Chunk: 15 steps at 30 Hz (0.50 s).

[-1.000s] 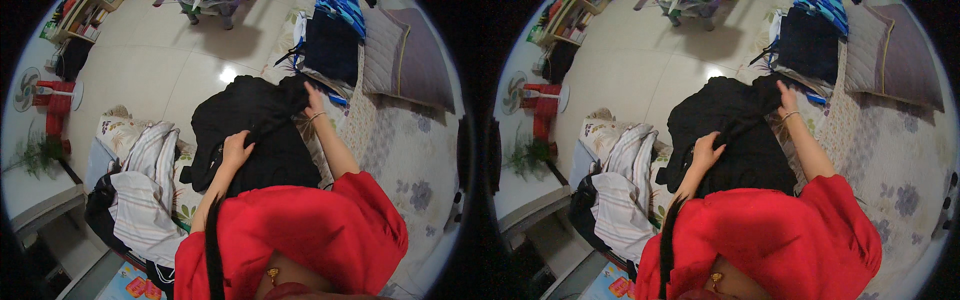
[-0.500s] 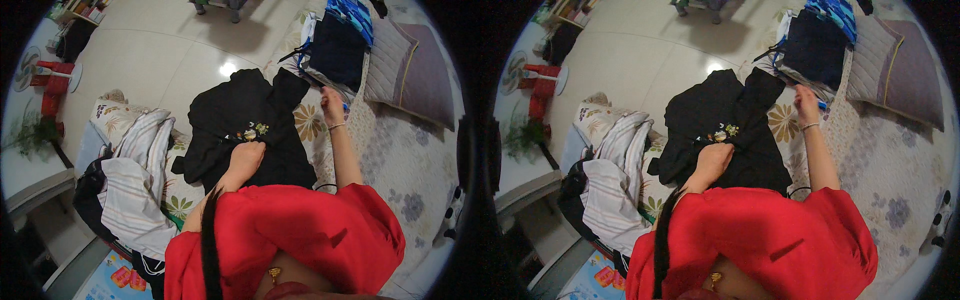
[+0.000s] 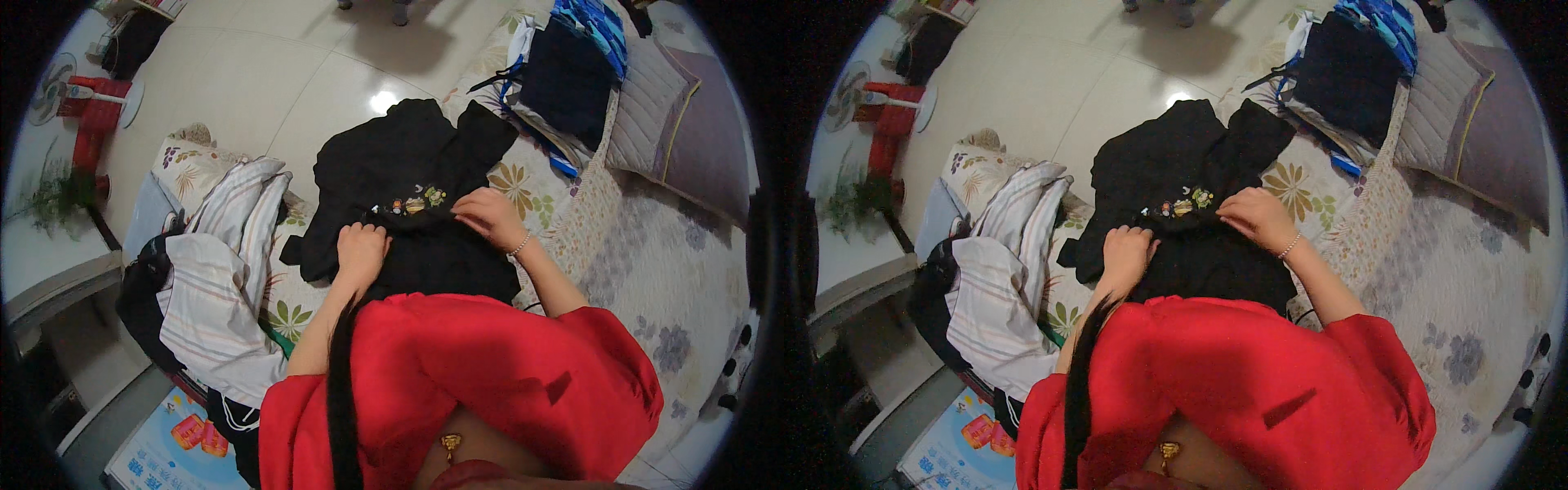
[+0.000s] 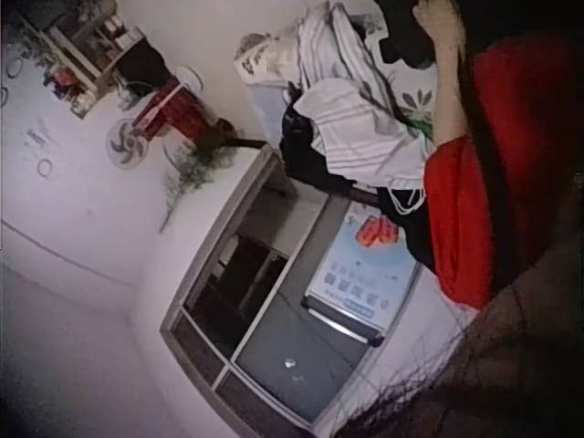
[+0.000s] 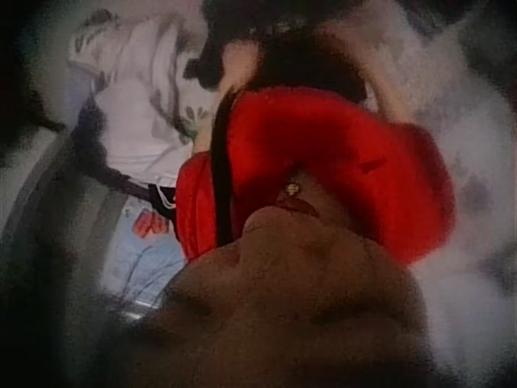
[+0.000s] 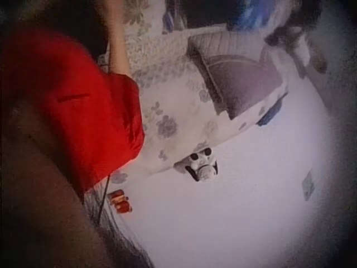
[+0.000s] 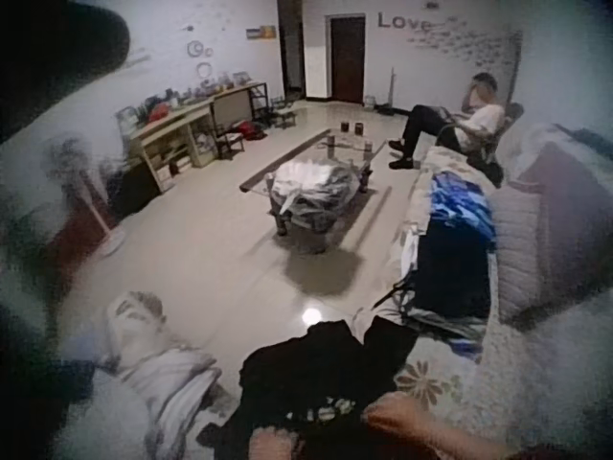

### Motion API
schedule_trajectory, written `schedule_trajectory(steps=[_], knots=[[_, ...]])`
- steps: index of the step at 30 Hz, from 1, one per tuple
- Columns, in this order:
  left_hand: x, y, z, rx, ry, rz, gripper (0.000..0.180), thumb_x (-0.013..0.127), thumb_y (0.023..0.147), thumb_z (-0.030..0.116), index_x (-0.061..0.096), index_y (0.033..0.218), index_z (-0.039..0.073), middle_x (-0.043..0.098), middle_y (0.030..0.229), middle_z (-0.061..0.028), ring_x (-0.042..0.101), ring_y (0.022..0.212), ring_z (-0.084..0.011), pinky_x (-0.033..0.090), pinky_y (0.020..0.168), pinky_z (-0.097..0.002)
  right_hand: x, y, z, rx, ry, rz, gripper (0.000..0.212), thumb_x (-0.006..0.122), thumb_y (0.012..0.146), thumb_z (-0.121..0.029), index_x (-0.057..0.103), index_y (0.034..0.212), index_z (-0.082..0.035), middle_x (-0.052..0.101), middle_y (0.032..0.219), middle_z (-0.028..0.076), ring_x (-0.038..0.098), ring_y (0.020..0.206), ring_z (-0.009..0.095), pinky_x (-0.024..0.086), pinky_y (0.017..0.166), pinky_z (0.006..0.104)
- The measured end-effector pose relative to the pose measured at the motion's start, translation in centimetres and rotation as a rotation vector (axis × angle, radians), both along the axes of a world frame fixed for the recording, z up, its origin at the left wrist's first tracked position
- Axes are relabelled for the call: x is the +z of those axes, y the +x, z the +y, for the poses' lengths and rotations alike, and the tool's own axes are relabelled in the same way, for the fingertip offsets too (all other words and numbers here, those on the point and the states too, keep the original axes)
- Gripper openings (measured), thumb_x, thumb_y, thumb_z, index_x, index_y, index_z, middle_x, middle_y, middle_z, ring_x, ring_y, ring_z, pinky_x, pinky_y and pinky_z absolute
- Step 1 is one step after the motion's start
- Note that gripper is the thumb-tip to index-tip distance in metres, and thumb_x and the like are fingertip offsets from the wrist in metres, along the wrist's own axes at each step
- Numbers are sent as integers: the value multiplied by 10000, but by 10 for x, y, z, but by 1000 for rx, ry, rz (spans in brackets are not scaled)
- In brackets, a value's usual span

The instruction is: The person folds several items of clothing including a black shirt, a striped garment, and a black skirt one at a time on a bed.

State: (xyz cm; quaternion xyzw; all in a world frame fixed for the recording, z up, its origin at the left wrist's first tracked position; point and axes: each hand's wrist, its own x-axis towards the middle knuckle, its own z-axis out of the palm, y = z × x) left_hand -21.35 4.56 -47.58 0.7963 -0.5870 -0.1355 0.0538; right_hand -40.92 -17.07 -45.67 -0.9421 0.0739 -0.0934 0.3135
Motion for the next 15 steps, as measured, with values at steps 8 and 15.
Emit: schedule_trajectory(steps=[8, 15], knots=[[17, 13, 9, -4, -73, -58, 115, 674, 714, 186, 620, 752, 91, 578, 803, -68, 557, 826, -247, 418, 710, -380, 51, -5, -11, -170, -35, -306, 151, 740, 742, -80, 659, 869, -75, 688, 895, 51, 654, 827, 223, 481, 690, 316], [71, 6, 53, -221, -481, -106, 83, 645, 691, 166, 602, 732, 107, 534, 752, -50, 546, 830, -236, 415, 697, -384, 74, -33, -25, -25, -105, -190, 159, 768, 712, -113, 633, 792, -91, 672, 814, 34, 641, 760, 221, 472, 659, 329]])
